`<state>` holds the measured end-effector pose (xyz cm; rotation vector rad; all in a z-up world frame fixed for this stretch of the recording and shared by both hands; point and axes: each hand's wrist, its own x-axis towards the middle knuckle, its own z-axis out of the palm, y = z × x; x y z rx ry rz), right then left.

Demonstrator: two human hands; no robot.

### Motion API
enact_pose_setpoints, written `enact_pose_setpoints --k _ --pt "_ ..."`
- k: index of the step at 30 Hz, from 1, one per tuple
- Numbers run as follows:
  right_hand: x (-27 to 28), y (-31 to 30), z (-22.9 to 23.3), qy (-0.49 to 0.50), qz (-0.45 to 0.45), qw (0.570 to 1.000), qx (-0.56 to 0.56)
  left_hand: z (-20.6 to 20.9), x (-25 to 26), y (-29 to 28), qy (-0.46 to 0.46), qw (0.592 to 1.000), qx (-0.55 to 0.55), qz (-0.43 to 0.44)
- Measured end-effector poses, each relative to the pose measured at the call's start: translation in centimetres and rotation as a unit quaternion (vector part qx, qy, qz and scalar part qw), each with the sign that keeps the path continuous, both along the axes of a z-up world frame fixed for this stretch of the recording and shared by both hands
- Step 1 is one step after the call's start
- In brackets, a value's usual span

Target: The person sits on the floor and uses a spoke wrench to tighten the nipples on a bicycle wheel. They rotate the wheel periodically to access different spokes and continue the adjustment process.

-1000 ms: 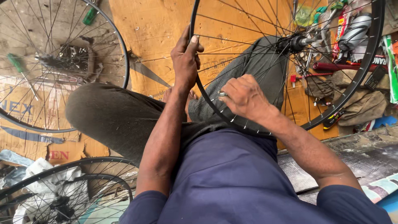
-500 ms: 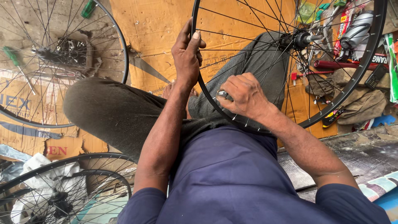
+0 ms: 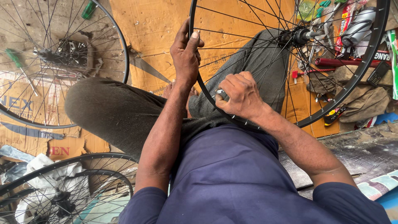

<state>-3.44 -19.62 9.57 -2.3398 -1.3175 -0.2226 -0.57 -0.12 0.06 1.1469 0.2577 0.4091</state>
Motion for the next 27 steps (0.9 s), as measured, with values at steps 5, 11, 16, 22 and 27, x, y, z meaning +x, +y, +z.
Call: enact_pose_setpoints --k 5,11,16,22,27 --pt "1.7 -1.7 -0.1 0.044 0.042 0.997 -0.057 -0.6 0.1 -0.2 0.01 1.0 0.022 0.015" --pt "1.7 -0.7 2.0 0.09 0.113 0.988 -0.049 1.8 0.3 0.7 0.059 0.995 0.081 -0.013" --pt "1.1 0.0 1.0 0.118 0.115 0.985 -0.057 2.1 0.8 1.7 0.097 0.988 0.12 -0.029" --pt "-0.5 -1.3 0.7 0.053 0.149 0.986 0.043 1.2 1.3 2.0 0.111 0.987 0.114 -0.015" --pt "1.0 -2.1 1.0 0.142 0.184 0.971 0.047 1.2 1.9 1.8 0.148 0.986 0.081 0.0"
